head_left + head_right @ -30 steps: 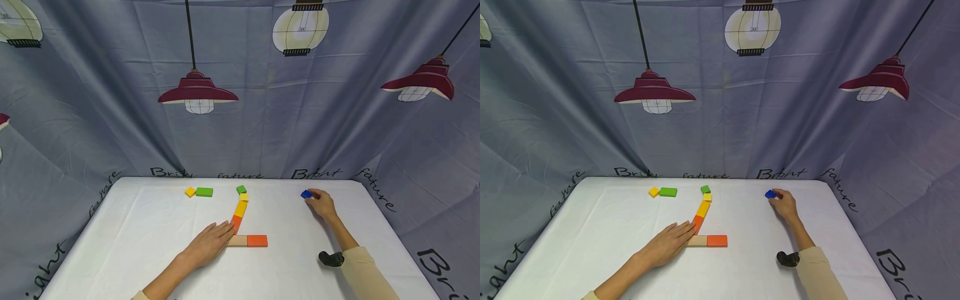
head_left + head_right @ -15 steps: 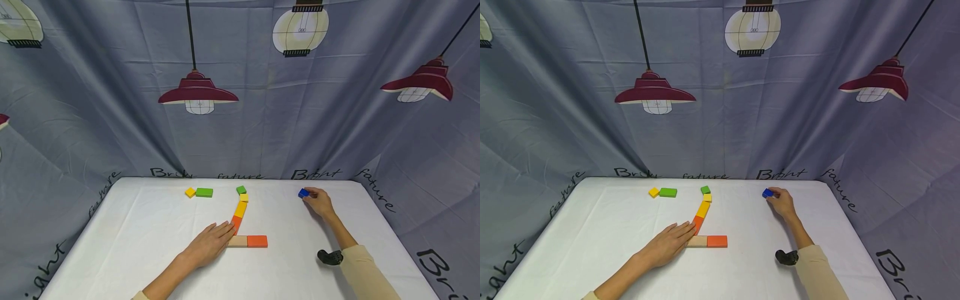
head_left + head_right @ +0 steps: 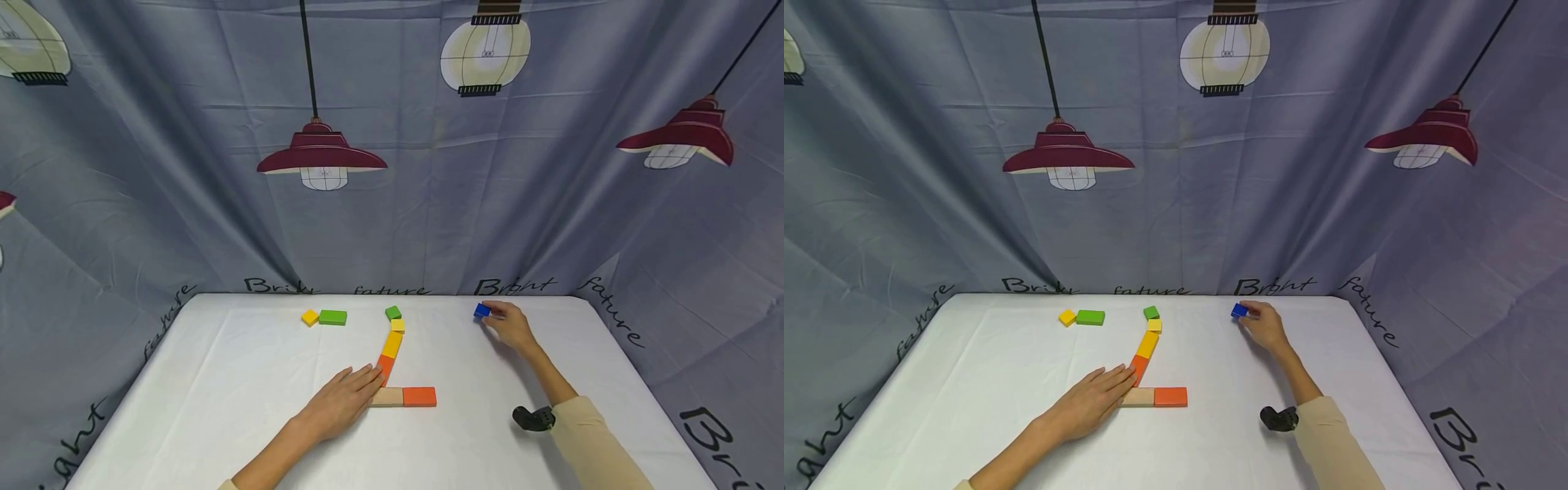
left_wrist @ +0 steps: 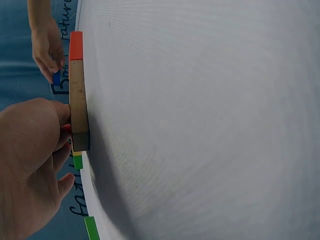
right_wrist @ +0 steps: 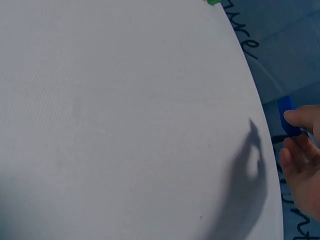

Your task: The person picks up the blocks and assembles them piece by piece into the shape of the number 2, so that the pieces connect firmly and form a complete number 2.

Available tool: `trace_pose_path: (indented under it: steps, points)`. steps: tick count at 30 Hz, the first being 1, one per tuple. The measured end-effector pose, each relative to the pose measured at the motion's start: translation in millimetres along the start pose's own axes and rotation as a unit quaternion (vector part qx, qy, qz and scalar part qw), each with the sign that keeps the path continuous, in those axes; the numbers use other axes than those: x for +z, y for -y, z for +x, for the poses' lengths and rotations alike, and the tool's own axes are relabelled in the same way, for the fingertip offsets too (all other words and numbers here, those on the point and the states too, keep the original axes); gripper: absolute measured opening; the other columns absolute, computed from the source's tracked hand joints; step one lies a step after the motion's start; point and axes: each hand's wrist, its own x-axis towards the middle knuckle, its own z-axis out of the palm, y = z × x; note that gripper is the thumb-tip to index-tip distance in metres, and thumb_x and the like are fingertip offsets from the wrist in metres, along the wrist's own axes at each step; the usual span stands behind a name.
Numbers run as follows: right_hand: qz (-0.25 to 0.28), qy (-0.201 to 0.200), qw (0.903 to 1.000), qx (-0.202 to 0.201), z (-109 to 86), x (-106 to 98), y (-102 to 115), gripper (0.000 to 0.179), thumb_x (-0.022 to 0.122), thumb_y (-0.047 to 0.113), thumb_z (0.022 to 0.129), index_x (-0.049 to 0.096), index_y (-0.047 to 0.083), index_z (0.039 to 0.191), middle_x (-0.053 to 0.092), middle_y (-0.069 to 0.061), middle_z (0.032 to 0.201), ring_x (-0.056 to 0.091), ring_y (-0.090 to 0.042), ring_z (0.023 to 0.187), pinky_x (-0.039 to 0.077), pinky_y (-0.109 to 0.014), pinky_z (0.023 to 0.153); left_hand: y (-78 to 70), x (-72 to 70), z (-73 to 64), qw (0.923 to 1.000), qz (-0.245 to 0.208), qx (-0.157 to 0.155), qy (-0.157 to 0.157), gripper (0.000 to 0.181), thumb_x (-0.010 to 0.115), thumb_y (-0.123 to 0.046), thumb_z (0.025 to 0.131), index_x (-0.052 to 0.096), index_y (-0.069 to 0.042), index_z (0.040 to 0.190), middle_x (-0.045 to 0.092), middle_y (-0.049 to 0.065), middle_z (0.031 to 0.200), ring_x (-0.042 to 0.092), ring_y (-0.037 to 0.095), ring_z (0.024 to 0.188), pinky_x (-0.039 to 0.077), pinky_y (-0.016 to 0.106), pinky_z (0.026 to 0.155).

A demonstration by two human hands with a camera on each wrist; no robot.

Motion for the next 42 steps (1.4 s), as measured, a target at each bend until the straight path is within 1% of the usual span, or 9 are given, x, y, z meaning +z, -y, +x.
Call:
trace_pose_path:
  steps: [3, 6, 10, 18, 25, 27, 30, 35, 42]
  points:
    - [0.000, 0.005, 0.9996, -0.026, 2.9, 2, 9, 0.043, 0.065, 0.000, 0.094, 0.057, -0.006, 0.136, 0.050, -0.031, 0.133, 0.054, -0.047, 0.121, 0.052, -0.051, 0.093, -0.2, 0.0, -0.2, 1.0000, -0.002, 0.002, -0.002, 0.047, 0.050, -0.028, 0.106, 0.047, -0.012, 0.150, 0.042, 0.002, 0.155, 0.037, 0.019, 0.142, 0.035, 0.044, 0.113]
    - [0.000, 0.012, 0.9987, -0.049, 6.4, 6, 20, 0.042, 0.065, -0.002, 0.093, 0.058, -0.007, 0.135, 0.049, -0.032, 0.133, 0.055, -0.047, 0.119, 0.052, -0.050, 0.093, -0.5, -0.4, -0.3, 1.0000, -0.005, 0.003, -0.001, 0.047, 0.050, -0.028, 0.106, 0.047, -0.012, 0.150, 0.042, 0.002, 0.155, 0.037, 0.019, 0.142, 0.035, 0.044, 0.113]
    - [-0.004, 0.019, 0.9980, -0.060, 11.7, 11, 34, 0.042, 0.066, -0.002, 0.092, 0.059, -0.006, 0.134, 0.051, -0.030, 0.131, 0.056, -0.045, 0.119, 0.052, -0.048, 0.094, -1.1, -0.9, -0.3, 1.0000, -0.009, 0.002, 0.002, 0.047, 0.049, -0.028, 0.106, 0.047, -0.012, 0.150, 0.041, 0.002, 0.155, 0.037, 0.019, 0.143, 0.034, 0.044, 0.113]
    - [-0.005, 0.040, 0.9966, -0.072, 23.5, 22, 59, 0.041, 0.066, -0.001, 0.094, 0.059, -0.005, 0.134, 0.052, -0.027, 0.129, 0.055, -0.042, 0.119, 0.049, -0.046, 0.099, -1.1, -0.4, 1.3, 1.0000, -0.005, 0.005, 0.003, 0.047, 0.048, -0.029, 0.107, 0.046, -0.012, 0.151, 0.041, 0.002, 0.156, 0.036, 0.018, 0.143, 0.034, 0.044, 0.113]
    - [-0.023, 0.055, 0.9961, -0.065, 35.9, 36, 78, 0.041, 0.068, 0.003, 0.094, 0.062, 0.001, 0.135, 0.054, -0.022, 0.130, 0.058, -0.038, 0.118, 0.053, -0.044, 0.092, 0.2, -2.1, 3.0, 1.0000, -0.004, 0.005, 0.004, 0.047, 0.048, -0.029, 0.107, 0.046, -0.012, 0.151, 0.041, 0.002, 0.155, 0.036, 0.018, 0.143, 0.034, 0.044, 0.113]
    - [-0.026, 0.061, 0.9956, -0.066, 38.4, 42, 82, 0.041, 0.068, 0.002, 0.093, 0.063, 0.001, 0.134, 0.054, -0.022, 0.130, 0.059, -0.038, 0.117, 0.053, -0.044, 0.092, 0.0, -2.0, 3.0, 1.0000, -0.007, 0.004, 0.005, 0.047, 0.048, -0.029, 0.107, 0.046, -0.012, 0.151, 0.041, 0.002, 0.155, 0.036, 0.018, 0.143, 0.033, 0.044, 0.114]
    - [-0.027, 0.065, 0.9954, -0.065, 40.9, 51, 88, 0.040, 0.069, 0.001, 0.092, 0.065, 0.002, 0.132, 0.056, -0.020, 0.128, 0.059, -0.036, 0.116, 0.053, -0.044, 0.093, -0.4, -1.3, 2.6, 0.9999, -0.011, 0.004, 0.007, 0.047, 0.047, -0.029, 0.107, 0.046, -0.012, 0.151, 0.040, 0.002, 0.156, 0.035, 0.018, 0.143, 0.033, 0.044, 0.114]
    - [-0.029, 0.073, 0.9940, -0.075, 44.7, 68, 93, 0.037, 0.070, 0.000, 0.091, 0.067, 0.002, 0.128, 0.058, -0.019, 0.126, 0.061, -0.034, 0.113, 0.052, -0.044, 0.094, -0.4, -0.4, 1.4, 0.9999, -0.012, 0.003, 0.009, 0.047, 0.048, -0.029, 0.107, 0.046, -0.013, 0.151, 0.040, 0.001, 0.156, 0.035, 0.018, 0.143, 0.033, 0.044, 0.114]
    - [-0.033, 0.080, 0.9927, -0.084, 53.1, 92, 98, 0.035, 0.070, 0.003, 0.091, 0.069, 0.004, 0.126, 0.062, -0.017, 0.122, 0.061, -0.030, 0.107, 0.053, -0.043, 0.090, 1.6, -1.9, -0.1, 0.9999, -0.011, 0.003, 0.004, 0.046, 0.049, -0.028, 0.107, 0.047, -0.012, 0.150, 0.041, 0.002, 0.155, 0.037, 0.019, 0.143, 0.034, 0.045, 0.113]
